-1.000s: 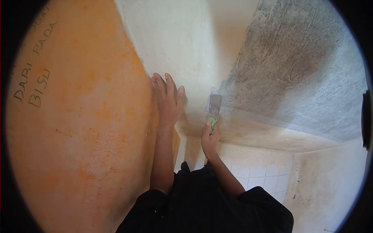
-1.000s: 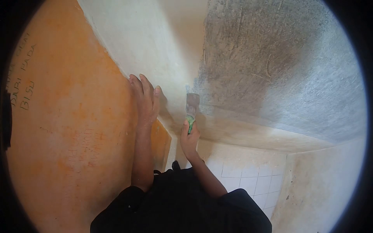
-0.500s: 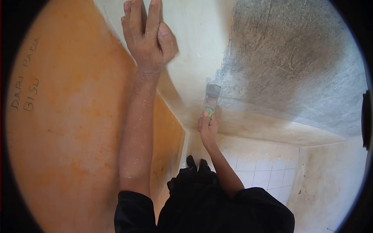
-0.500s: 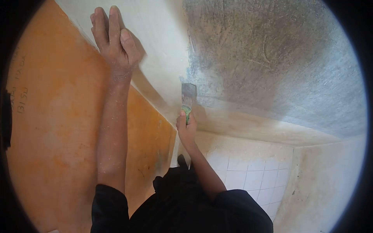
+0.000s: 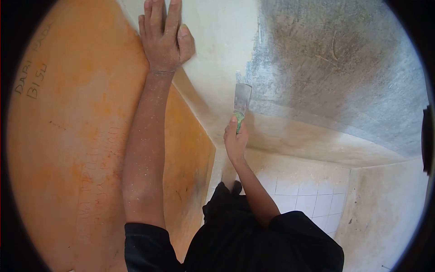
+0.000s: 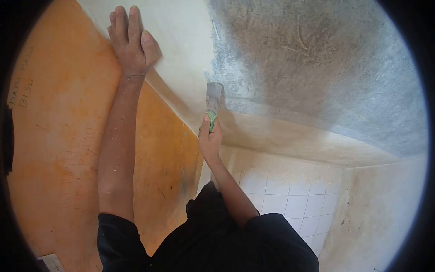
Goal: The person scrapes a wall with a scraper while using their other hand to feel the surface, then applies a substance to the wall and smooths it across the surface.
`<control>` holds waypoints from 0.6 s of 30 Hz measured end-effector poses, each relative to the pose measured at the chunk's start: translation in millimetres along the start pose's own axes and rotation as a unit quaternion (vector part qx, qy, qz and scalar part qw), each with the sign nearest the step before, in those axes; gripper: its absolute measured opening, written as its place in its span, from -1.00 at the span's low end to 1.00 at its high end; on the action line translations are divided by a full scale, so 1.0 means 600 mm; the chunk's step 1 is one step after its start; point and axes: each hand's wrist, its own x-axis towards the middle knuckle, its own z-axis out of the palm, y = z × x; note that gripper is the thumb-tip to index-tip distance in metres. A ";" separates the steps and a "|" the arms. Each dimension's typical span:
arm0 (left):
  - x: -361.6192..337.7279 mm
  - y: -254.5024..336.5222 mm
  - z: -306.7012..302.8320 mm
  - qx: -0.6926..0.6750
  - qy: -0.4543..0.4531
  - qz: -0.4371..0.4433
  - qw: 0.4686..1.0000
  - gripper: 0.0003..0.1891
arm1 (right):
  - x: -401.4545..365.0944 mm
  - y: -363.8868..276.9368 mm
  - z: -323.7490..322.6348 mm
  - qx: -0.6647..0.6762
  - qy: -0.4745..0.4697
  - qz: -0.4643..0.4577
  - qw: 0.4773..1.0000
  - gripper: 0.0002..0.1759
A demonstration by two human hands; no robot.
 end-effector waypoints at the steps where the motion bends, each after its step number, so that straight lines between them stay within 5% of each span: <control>1: -0.003 0.001 -0.006 0.025 -0.049 -0.017 0.998 -0.46 | 0.000 -0.003 0.000 -0.001 -0.002 -0.010 1.000 -0.74; 8: -0.005 0.002 -0.023 0.057 -0.124 -0.044 0.990 -0.45 | -0.013 -0.037 0.002 0.018 0.010 0.056 0.998 -0.74; 18: -0.010 0.007 -0.019 0.055 -0.113 -0.062 0.990 -0.46 | -0.012 -0.066 0.013 -0.009 0.013 0.019 1.000 -0.75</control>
